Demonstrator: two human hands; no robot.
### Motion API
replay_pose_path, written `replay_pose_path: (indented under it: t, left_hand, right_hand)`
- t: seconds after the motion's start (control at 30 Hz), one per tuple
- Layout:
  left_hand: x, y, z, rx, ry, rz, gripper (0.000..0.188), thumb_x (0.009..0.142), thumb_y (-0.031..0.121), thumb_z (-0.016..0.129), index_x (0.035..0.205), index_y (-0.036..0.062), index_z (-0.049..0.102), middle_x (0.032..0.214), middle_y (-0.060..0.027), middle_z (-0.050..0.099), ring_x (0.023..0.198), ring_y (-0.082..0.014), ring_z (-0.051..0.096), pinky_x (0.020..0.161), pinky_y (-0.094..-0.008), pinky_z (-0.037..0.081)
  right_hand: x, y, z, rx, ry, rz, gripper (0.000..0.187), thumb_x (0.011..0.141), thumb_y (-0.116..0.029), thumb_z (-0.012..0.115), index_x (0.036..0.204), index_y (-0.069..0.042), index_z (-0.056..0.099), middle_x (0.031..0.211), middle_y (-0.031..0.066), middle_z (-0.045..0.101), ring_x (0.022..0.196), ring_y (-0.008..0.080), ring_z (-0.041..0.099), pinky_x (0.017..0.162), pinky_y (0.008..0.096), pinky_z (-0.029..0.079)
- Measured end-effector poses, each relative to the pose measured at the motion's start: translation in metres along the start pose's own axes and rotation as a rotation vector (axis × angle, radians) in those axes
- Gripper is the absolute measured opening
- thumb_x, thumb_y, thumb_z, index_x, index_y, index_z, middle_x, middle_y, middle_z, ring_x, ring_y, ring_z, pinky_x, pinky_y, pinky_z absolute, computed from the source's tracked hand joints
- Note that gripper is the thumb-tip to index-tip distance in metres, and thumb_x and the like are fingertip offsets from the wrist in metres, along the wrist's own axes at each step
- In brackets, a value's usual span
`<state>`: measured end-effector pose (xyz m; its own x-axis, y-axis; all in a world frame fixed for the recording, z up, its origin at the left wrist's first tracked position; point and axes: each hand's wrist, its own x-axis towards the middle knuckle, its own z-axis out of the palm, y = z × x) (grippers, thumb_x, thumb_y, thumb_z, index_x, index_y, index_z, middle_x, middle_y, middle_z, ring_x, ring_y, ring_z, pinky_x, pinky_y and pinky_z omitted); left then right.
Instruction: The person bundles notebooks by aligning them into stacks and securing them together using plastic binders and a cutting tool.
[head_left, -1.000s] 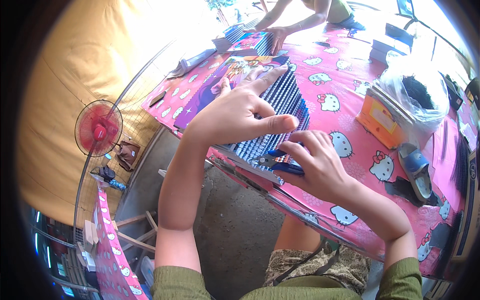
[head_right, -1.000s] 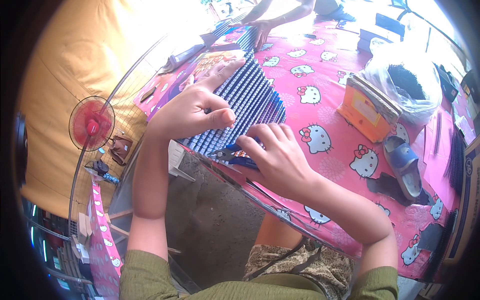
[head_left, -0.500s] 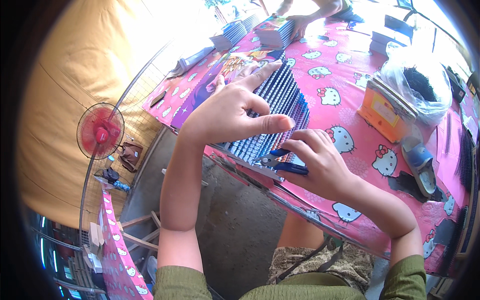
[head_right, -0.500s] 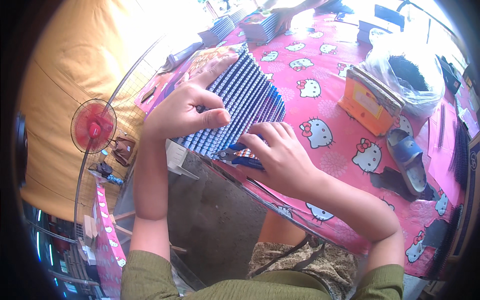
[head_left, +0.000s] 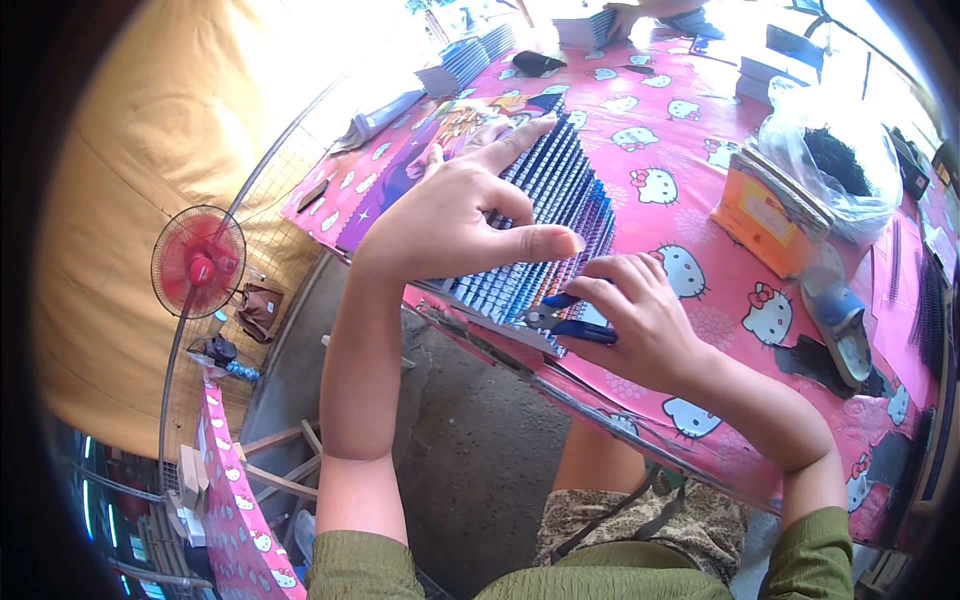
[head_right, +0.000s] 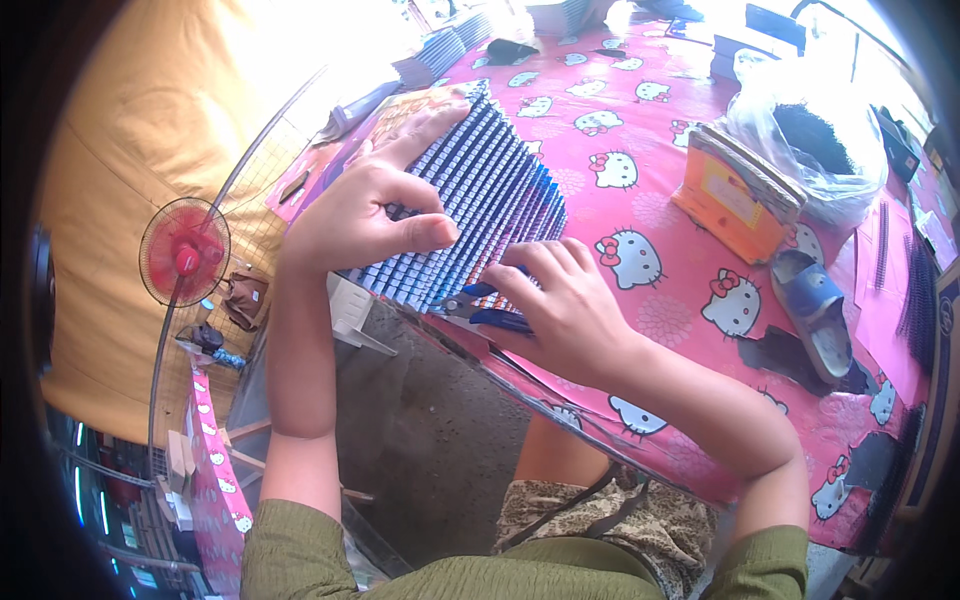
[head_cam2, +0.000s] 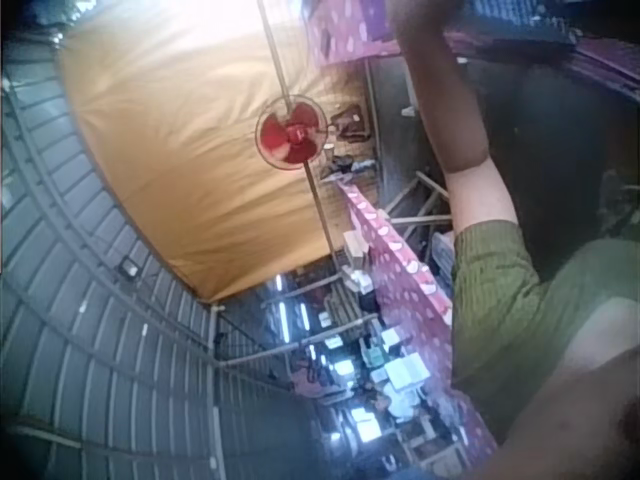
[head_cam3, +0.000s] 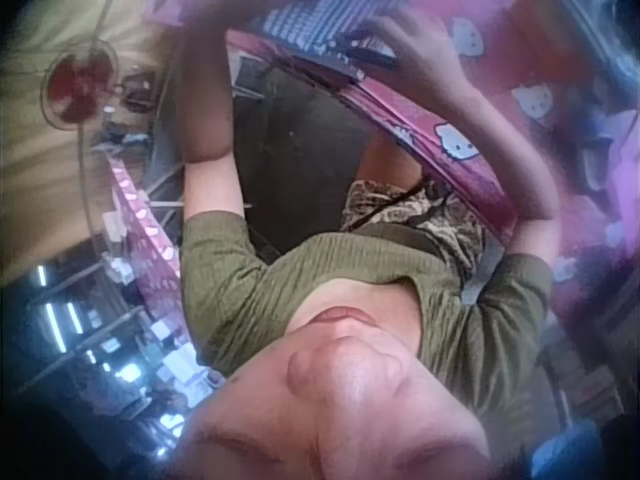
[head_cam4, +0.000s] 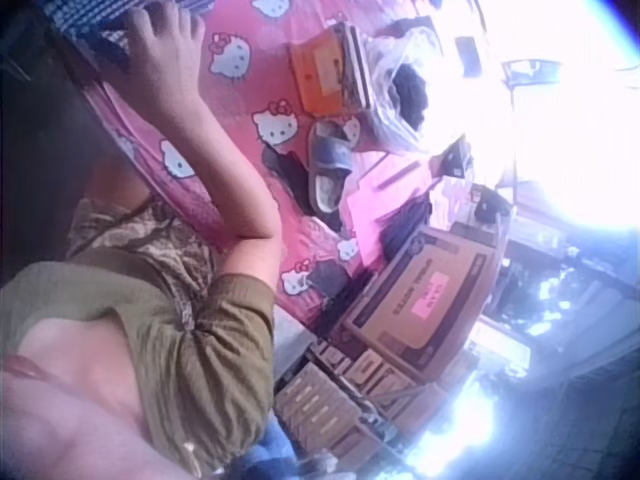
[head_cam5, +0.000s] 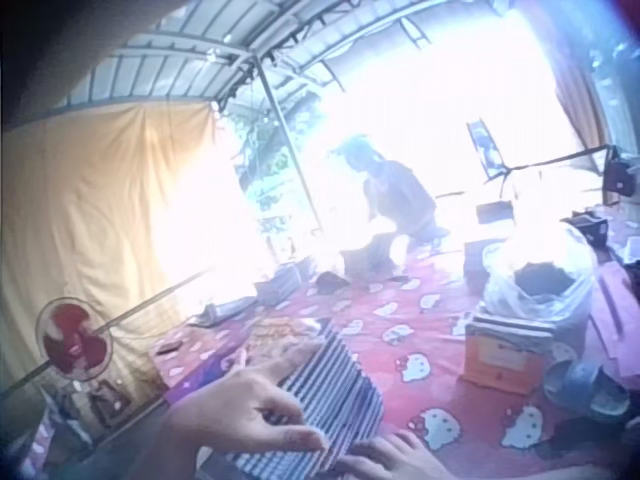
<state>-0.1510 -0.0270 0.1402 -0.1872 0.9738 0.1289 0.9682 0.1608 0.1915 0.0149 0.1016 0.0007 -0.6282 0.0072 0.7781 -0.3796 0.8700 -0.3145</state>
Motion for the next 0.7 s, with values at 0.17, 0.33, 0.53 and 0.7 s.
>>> replay_pose_path:
  t: [0.17,0.33,0.53,0.7]
  left_hand:
    - [0.000,0.007,-0.006,0.018,-0.018,-0.017,0.063,0.074,0.071,0.063,0.070,0.0089,0.073,0.154,-0.0170,0.030,0.144,-0.0444,0.015,0.106,-0.0720,0.001]
    - [0.004,-0.001,-0.002,-0.094,0.004,0.054,0.061,0.073,0.069,0.066,0.067,0.0088,0.072,0.154,-0.0160,0.031,0.144,-0.0442,0.014,0.106,-0.0712,0.002]
    - [0.003,0.001,-0.002,-0.109,0.011,0.054,0.060,0.073,0.069,0.066,0.066,0.0098,0.072,0.154,-0.0152,0.031,0.144,-0.0440,0.016,0.106,-0.0708,0.003]
    - [0.002,-0.004,-0.001,-0.096,0.014,0.059,0.062,0.073,0.071,0.065,0.066,0.0093,0.071,0.154,-0.0145,0.031,0.145,-0.0438,0.013,0.106,-0.0718,0.004]
  right_hand:
    - [0.007,0.001,0.008,0.215,-0.069,0.097,0.032,0.074,-0.027,0.079,0.098,-0.010,0.066,0.088,0.0087,0.061,0.080,0.0260,0.063,0.068,0.0400,0.051]
    - [0.025,0.006,-0.013,1.210,-0.707,1.057,0.041,0.089,-0.040,0.067,0.099,0.000,0.066,0.078,0.0045,0.067,0.053,0.0119,0.064,0.047,0.0241,0.051]
    - [0.018,0.000,-0.012,0.838,-0.663,0.730,0.048,0.089,-0.047,0.065,0.102,-0.001,0.064,0.085,0.0133,0.069,0.075,0.0221,0.068,0.067,0.0328,0.053]
    - [0.012,-0.009,-0.021,0.691,-0.669,0.601,0.054,0.086,-0.051,0.066,0.103,0.001,0.064,0.091,0.0188,0.068,0.088,0.0288,0.067,0.080,0.0397,0.051]
